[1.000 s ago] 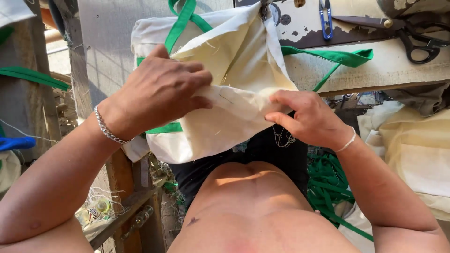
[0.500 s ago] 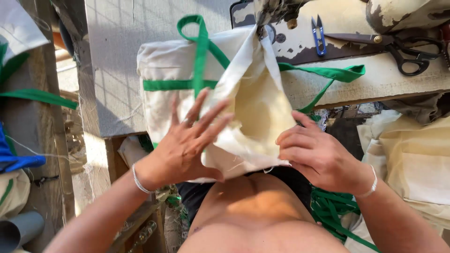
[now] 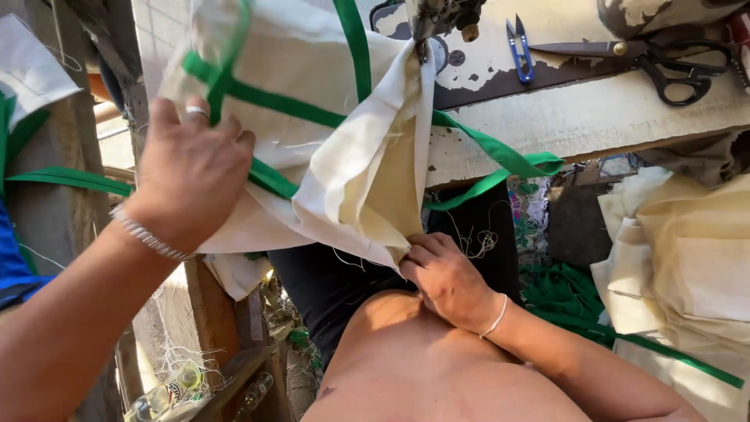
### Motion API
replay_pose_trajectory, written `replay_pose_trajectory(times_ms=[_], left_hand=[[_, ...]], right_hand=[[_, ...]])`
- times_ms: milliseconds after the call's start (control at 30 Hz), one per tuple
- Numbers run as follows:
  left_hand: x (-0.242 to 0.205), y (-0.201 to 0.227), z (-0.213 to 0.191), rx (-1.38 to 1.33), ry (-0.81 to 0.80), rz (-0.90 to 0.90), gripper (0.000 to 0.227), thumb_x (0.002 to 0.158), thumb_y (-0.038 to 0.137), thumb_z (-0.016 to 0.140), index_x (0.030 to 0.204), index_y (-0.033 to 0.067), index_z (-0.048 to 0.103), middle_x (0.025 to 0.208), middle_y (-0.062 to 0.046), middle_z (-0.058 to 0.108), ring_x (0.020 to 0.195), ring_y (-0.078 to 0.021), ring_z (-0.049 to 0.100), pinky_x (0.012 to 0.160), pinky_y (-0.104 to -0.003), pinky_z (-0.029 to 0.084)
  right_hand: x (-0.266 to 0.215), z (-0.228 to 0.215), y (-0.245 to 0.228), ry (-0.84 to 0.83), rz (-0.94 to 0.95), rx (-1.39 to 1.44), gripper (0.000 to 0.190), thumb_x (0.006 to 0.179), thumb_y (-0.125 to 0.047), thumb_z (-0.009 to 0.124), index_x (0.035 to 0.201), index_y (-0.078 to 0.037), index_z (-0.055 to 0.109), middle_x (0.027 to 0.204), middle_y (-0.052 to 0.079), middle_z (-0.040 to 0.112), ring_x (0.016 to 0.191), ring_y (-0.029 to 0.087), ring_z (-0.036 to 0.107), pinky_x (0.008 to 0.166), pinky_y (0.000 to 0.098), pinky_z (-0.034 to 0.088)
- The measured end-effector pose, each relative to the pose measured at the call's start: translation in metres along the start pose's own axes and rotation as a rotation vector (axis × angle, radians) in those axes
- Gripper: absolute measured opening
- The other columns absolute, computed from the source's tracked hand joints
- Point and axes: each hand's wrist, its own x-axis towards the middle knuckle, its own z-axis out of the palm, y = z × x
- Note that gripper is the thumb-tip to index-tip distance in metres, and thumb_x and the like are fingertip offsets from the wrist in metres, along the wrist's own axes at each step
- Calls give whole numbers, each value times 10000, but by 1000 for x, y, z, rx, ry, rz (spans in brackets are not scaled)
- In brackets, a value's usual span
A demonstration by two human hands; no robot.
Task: The person is using an industrial sewing machine to attach green straps to a white canvas tote bag.
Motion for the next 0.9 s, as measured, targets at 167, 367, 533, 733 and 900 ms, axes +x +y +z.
replay_pose_trajectory(times_ms=[167,367,533,733,900], left_hand=[[67,93,-36,-377,110,170,266,729,150,581,956,235,688,956,-4,660,1030,-321,604,920,-525,353],[99,120,24,-740,250,272,138,724,404,699,766,273,685,817,41,670,1016,-191,641,1054,-509,364],[102,108,17,-568,76,-39,235,836,436,773,983,263,710,896,49,683,938,-195,643,1020,-552,295],[102,161,31,-825,370,179,539,843,497,720,1264,166,662,1423,-120,512,1318,-306,552,1038,-535,403],[75,169,31,-883,248,333,552,896,445,706,1418,309,590,1645,-52,366,1550,-367,236,1169,-653,198]], right_hand=[[3,-7,-1,-196,-64,-242,78,830,-132,701,906,-119,686,928,64,614,1026,325,625,862,463,484],[14,-59,1,-331,-270,-215,95,897,-123,576,834,-96,643,849,112,592,879,364,607,759,507,437],[25,-67,4,-366,-326,-187,156,835,-181,653,941,-68,637,936,123,591,994,369,572,813,511,449],[37,-108,-5,-242,-252,3,173,1018,-113,496,1045,-40,651,986,91,598,1076,380,607,889,556,472],[-28,-47,27,-327,-199,-128,157,1010,-139,521,1079,-69,643,1064,66,608,1130,332,574,930,533,458]])
